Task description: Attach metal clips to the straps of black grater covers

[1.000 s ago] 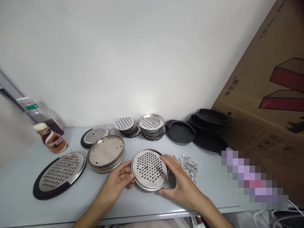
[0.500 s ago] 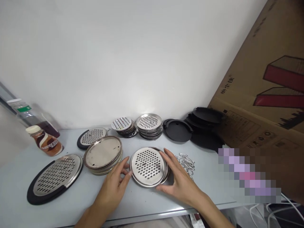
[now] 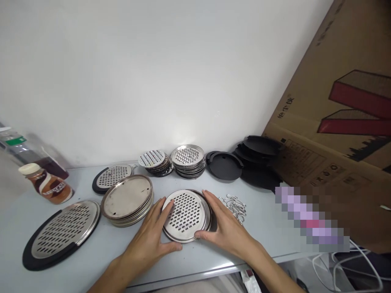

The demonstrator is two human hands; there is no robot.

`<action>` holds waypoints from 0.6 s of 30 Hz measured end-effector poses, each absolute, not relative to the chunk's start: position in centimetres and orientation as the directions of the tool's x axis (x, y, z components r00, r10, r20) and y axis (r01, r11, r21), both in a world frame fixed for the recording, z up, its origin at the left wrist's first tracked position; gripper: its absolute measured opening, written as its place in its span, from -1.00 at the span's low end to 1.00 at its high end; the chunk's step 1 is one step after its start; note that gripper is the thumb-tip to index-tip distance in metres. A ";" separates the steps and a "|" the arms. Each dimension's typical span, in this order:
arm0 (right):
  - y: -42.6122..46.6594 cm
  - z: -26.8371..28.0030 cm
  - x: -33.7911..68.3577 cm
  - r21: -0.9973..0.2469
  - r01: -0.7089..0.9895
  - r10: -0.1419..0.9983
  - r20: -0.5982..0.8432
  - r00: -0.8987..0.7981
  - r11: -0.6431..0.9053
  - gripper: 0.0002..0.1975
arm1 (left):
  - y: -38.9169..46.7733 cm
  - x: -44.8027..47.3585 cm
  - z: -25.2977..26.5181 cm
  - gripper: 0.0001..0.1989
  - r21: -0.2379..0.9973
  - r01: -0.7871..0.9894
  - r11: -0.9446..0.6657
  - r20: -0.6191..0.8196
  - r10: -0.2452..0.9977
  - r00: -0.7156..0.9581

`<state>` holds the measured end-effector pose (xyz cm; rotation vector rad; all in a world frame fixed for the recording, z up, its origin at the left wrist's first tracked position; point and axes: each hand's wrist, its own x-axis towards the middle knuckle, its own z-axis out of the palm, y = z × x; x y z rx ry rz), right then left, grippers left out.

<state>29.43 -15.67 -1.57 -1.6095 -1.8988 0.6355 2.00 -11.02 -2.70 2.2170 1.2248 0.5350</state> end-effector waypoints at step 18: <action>-16.5 -1.3 29.7 -0.724 0.676 0.989 0.053 -0.140 0.135 0.14 | -10.7 2.1 -3.0 0.01 0.673 0.592 -0.444 0.146 0.864 0.482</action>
